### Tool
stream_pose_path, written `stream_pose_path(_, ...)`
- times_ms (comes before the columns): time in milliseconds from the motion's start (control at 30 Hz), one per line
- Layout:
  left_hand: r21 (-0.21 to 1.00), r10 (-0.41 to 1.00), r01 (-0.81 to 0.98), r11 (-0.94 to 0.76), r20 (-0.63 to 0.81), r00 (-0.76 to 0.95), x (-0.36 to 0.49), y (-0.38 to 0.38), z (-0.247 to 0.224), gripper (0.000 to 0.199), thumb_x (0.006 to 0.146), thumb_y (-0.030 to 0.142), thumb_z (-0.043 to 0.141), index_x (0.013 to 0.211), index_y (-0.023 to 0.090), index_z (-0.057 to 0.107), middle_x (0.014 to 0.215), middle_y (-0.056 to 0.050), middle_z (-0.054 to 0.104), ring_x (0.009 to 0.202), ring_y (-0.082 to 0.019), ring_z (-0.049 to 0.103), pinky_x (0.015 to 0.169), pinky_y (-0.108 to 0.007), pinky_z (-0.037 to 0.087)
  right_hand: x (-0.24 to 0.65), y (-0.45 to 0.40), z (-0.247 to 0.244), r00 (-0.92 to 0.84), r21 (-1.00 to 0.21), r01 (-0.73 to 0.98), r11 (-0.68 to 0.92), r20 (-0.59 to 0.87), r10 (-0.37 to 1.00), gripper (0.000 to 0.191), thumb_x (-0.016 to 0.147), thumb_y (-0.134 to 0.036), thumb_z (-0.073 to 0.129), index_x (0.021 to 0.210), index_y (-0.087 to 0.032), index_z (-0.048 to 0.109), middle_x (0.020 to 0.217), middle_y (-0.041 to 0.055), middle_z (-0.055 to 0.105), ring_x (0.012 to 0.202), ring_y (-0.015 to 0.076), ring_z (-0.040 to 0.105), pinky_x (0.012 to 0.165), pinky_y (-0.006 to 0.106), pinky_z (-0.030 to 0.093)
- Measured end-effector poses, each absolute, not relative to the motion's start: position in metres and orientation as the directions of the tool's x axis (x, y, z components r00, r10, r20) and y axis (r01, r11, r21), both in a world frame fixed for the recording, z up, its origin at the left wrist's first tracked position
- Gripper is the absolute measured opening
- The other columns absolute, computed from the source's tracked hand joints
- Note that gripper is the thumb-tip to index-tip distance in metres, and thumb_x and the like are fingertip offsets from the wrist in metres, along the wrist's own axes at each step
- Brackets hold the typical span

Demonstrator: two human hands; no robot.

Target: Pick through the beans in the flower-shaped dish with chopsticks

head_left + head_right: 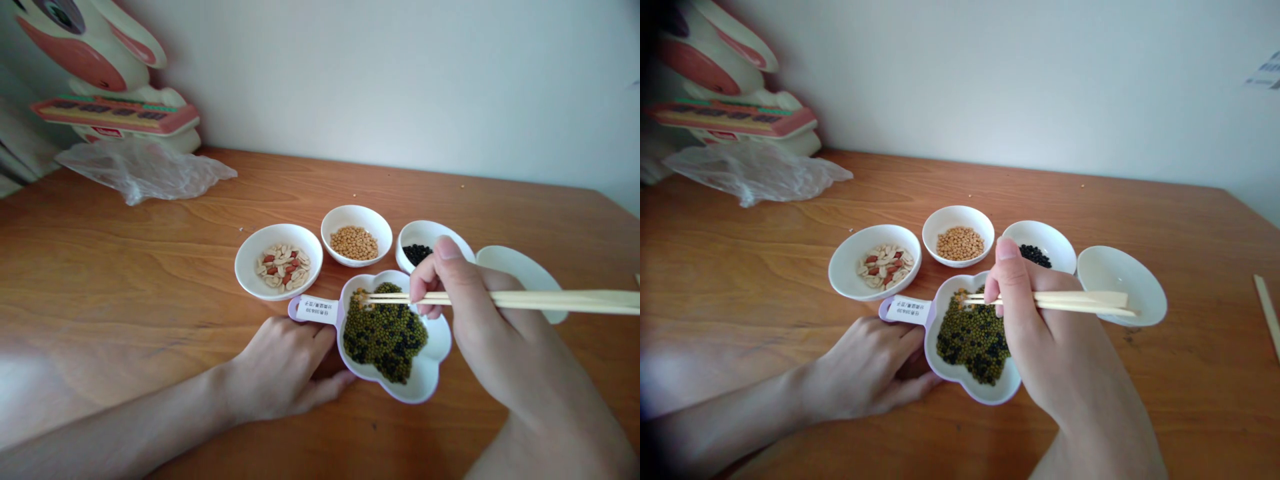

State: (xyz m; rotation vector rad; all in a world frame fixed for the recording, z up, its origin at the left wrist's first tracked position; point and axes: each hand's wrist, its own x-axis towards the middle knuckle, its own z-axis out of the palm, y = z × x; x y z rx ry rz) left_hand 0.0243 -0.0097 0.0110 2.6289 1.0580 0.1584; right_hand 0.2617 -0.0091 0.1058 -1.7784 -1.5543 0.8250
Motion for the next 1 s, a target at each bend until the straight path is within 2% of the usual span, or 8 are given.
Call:
stream_pose_path(200,0.324,0.695,0.658,-0.68,0.0,0.719,0.023,-0.01,0.01,0.043,0.102,0.058,0.05,0.093,0.019,0.064,0.08,-0.006,0.074,0.064,-0.021,0.067,0.056,-0.029,0.047,0.265,-0.007,0.101,0.091,-0.787,0.611,-0.085,-0.037,0.995,0.06,0.1,-0.071,0.039,0.069,-0.024,0.06,0.067,0.0018,0.062,0.064,0.0183,0.056,0.059,0.032,0.039)
stream_pose_path(467,0.331,0.695,0.666,-0.668,-0.04,0.718,0.024,-0.009,0.011,0.044,0.102,0.059,0.048,0.092,0.019,0.064,0.08,-0.006,0.074,0.064,-0.023,0.068,0.056,-0.032,0.049,0.271,-0.009,0.104,0.072,-0.761,0.644,-0.078,-0.041,0.997,0.063,0.098,-0.075,0.036,0.071,-0.025,0.063,0.068,0.0028,0.065,0.069,0.0206,0.06,0.056,0.032,0.037)
stream_pose_path(667,0.332,0.698,0.666,-0.668,-0.033,0.716,0.024,-0.01,0.012,0.042,0.101,0.057,0.051,0.092,0.018,0.064,0.078,-0.006,0.074,0.063,-0.02,0.067,0.055,-0.029,0.047,0.274,-0.009,0.103,0.086,-0.752,0.653,-0.092,-0.046,0.995,0.062,0.097,-0.076,0.038,0.071,-0.025,0.064,0.067,0.0031,0.065,0.067,0.0208,0.061,0.054,0.032,0.037)
stream_pose_path(1000,0.33,0.695,0.666,-0.669,-0.042,0.718,0.023,-0.01,0.01,0.044,0.102,0.059,0.048,0.093,0.019,0.064,0.08,-0.006,0.074,0.064,-0.022,0.068,0.055,-0.031,0.048,0.273,-0.006,0.1,0.116,-0.765,0.636,-0.101,-0.035,0.993,0.064,0.098,-0.076,0.038,0.068,-0.024,0.063,0.066,0.0033,0.064,0.067,0.0205,0.061,0.058,0.033,0.04)
